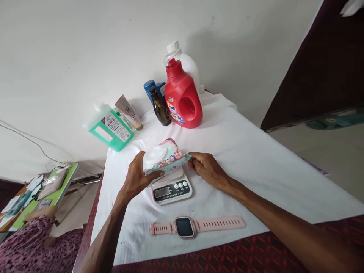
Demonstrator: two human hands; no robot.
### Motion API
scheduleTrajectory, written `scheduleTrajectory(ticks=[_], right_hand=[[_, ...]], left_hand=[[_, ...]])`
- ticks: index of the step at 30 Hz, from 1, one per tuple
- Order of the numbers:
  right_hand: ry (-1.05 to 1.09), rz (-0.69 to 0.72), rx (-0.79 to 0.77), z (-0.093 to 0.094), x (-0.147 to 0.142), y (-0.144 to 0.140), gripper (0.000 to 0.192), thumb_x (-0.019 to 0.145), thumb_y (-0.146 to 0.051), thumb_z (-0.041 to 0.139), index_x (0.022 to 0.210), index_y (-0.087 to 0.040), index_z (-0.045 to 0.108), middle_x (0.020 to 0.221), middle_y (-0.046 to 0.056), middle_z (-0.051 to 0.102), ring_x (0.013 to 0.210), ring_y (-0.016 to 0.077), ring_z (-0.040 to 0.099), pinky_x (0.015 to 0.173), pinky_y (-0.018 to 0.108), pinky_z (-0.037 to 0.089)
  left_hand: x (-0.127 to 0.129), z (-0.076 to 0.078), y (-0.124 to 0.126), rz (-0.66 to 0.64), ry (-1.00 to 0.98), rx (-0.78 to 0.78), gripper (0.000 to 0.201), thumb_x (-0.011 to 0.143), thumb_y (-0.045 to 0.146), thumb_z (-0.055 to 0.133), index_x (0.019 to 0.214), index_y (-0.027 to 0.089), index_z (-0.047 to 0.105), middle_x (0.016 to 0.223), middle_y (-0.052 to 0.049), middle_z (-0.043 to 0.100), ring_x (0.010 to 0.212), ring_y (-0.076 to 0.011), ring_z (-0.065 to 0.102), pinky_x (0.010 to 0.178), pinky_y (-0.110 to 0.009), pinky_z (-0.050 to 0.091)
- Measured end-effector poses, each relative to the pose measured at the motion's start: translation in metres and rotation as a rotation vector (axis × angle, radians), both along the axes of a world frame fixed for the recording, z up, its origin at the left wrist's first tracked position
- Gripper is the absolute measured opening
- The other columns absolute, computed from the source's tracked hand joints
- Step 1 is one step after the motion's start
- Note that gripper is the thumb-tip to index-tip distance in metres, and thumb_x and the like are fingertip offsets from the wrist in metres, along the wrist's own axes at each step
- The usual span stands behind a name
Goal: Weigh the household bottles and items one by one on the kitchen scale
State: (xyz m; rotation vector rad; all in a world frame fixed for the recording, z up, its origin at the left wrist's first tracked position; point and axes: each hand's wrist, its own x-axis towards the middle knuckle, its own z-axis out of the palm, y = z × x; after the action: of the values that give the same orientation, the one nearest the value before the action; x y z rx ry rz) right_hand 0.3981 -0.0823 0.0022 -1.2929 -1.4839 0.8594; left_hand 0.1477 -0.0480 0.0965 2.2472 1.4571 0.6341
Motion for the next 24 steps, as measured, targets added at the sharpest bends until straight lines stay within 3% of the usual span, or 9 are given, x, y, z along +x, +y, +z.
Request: scheduleTrajectory(ticks=[4, 9, 12, 15, 17, 20, 24], right_hand=[[0.001, -0.007, 0.016, 0.000, 0.000, -0.001, 0.014, 0.073, -0.020, 0.038, 0.064, -0.024, 0.047, 0.058, -0.001, 0.048, 0.055, 0.0142, 0.041, 0.059, 0.029, 0.031], [0.018, 0.004, 0.027, -0.001, 0.001, -0.002, 0.012, 0.073, -0.019, 0.037, 0.065, -0.024, 0.044, 0.058, -0.002, 0.045, 0.054, 0.0135, 0.037, 0.058, 0.029, 0.030], [0.020, 0.004, 0.032, -0.001, 0.002, -0.002, 0.012, 0.074, -0.018, 0.036, 0.065, -0.024, 0.042, 0.058, -0.003, 0.043, 0.054, 0.0134, 0.036, 0.058, 0.029, 0.029], [0.010, -0.004, 0.042, -0.002, 0.002, 0.000, 0.014, 0.076, -0.018, 0.036, 0.065, -0.024, 0.041, 0.058, -0.002, 0.044, 0.055, 0.0138, 0.037, 0.059, 0.030, 0.029], [-0.001, -0.011, 0.054, -0.003, 0.002, 0.001, 0.015, 0.076, -0.018, 0.035, 0.065, -0.024, 0.041, 0.059, -0.002, 0.045, 0.056, 0.0140, 0.038, 0.060, 0.030, 0.029], [-0.008, -0.019, 0.064, -0.006, 0.002, 0.003, 0.017, 0.079, -0.018, 0.034, 0.065, -0.024, 0.041, 0.059, -0.002, 0.045, 0.056, 0.0140, 0.038, 0.060, 0.031, 0.030], [0.007, -0.020, 0.047, -0.007, 0.002, 0.002, 0.018, 0.081, -0.019, 0.034, 0.066, -0.024, 0.041, 0.061, -0.002, 0.045, 0.056, 0.0138, 0.037, 0.059, 0.031, 0.030]], left_hand=[[-0.005, -0.007, 0.007, 0.111, -0.202, -0.081, 0.045, 0.071, 0.050, 0.090, 0.086, 0.021, 0.060, 0.079, 0.002, 0.059, 0.073, -0.0169, 0.053, 0.063, -0.027, 0.039], [-0.006, -0.001, 0.044, 0.119, -0.460, -0.161, 0.049, 0.071, 0.054, 0.089, 0.093, 0.019, 0.062, 0.084, 0.001, 0.061, 0.073, -0.0157, 0.054, 0.063, -0.026, 0.042], [0.001, 0.013, 0.082, 0.069, -0.386, -0.025, 0.048, 0.069, 0.051, 0.090, 0.092, 0.018, 0.064, 0.083, 0.001, 0.060, 0.075, -0.0159, 0.054, 0.065, -0.027, 0.042], [0.015, 0.019, 0.124, -0.071, -0.199, 0.092, 0.047, 0.069, 0.048, 0.090, 0.095, 0.018, 0.067, 0.084, 0.000, 0.061, 0.080, -0.0179, 0.056, 0.070, -0.028, 0.044], [0.027, 0.013, 0.151, -0.216, -0.123, 0.078, 0.050, 0.069, 0.050, 0.090, 0.102, 0.018, 0.069, 0.090, -0.002, 0.066, 0.087, -0.0211, 0.060, 0.077, -0.031, 0.048], [0.044, -0.009, 0.184, -0.380, -0.091, 0.029, 0.059, 0.070, 0.057, 0.089, 0.110, 0.017, 0.072, 0.103, -0.007, 0.071, 0.102, -0.0275, 0.066, 0.091, -0.040, 0.054], [0.050, -0.035, 0.207, -0.378, -0.087, 0.066, 0.070, 0.075, 0.051, 0.088, 0.134, 0.019, 0.068, 0.139, -0.016, 0.065, 0.138, -0.0358, 0.056, 0.119, -0.053, 0.044]])
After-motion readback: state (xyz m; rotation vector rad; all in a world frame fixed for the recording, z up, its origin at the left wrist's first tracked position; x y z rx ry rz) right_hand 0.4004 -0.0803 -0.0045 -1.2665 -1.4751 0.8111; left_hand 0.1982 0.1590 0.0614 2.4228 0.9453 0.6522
